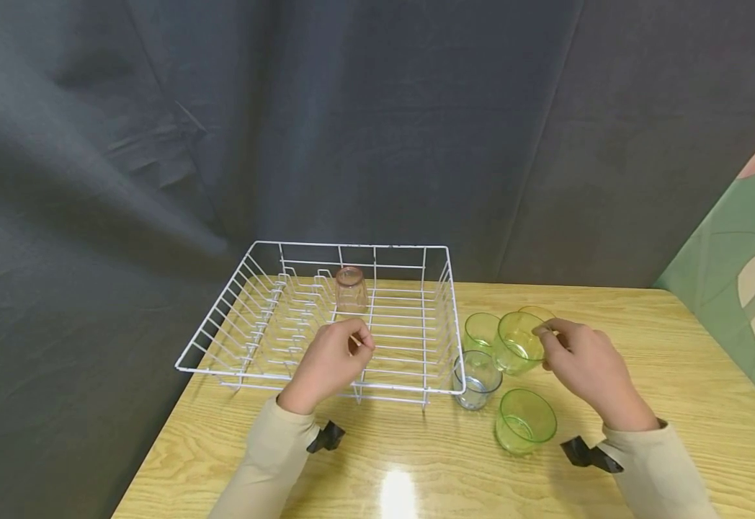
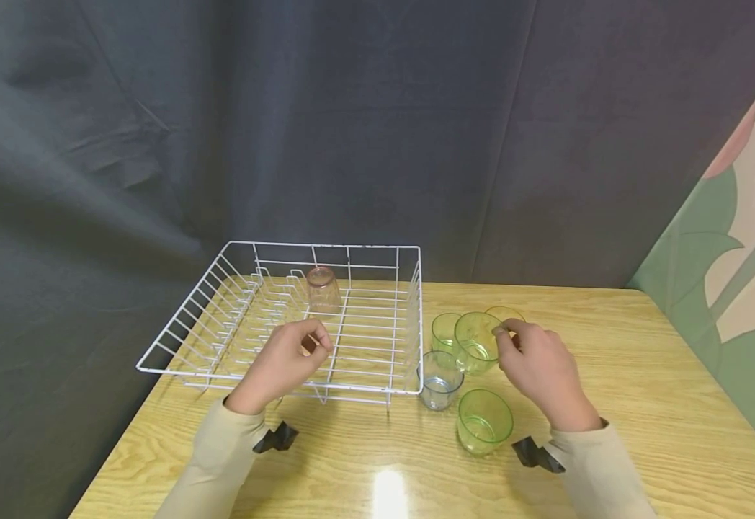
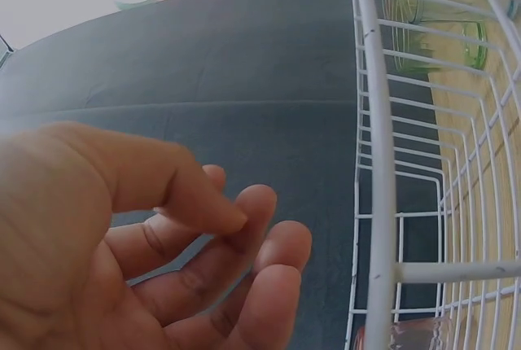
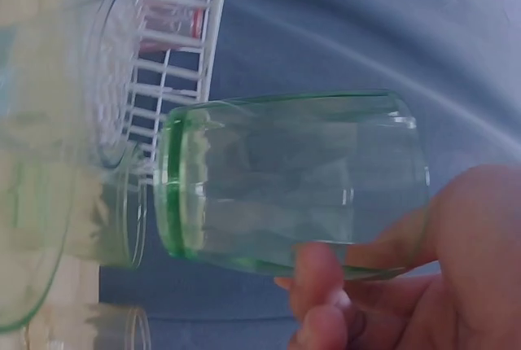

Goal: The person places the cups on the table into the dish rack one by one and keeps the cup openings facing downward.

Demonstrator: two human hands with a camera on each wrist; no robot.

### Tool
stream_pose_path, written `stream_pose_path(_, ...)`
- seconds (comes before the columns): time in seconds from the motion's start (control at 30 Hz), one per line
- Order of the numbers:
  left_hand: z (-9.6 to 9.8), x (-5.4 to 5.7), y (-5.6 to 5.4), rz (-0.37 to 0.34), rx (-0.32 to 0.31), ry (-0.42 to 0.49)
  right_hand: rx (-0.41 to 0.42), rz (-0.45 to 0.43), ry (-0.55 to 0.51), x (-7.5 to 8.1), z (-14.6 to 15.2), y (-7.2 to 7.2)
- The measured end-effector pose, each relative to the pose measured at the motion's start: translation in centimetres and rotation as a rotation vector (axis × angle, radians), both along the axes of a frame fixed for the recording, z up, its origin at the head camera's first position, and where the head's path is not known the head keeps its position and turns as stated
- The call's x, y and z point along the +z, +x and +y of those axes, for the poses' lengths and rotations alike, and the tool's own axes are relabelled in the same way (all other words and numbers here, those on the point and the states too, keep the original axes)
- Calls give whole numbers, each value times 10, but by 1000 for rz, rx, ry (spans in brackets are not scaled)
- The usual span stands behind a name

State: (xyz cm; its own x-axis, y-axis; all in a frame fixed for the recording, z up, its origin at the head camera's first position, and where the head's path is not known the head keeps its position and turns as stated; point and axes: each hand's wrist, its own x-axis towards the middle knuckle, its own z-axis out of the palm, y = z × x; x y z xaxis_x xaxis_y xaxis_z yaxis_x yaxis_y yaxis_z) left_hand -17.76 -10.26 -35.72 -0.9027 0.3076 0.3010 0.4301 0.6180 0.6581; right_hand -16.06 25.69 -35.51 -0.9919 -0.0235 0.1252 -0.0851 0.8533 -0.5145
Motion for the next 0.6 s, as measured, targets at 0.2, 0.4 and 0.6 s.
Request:
stream_pose_path(0.2,3,-2,0,4,-15,7,20,63,-68,7,-9,7)
stream_pose_path(0.4,7,-1,2,-26,0,47,64,153,-104,17,-17,14)
stream_pose_path(0.6,13,0,4,-73,-58,57,94,181,-117,25,-29,17)
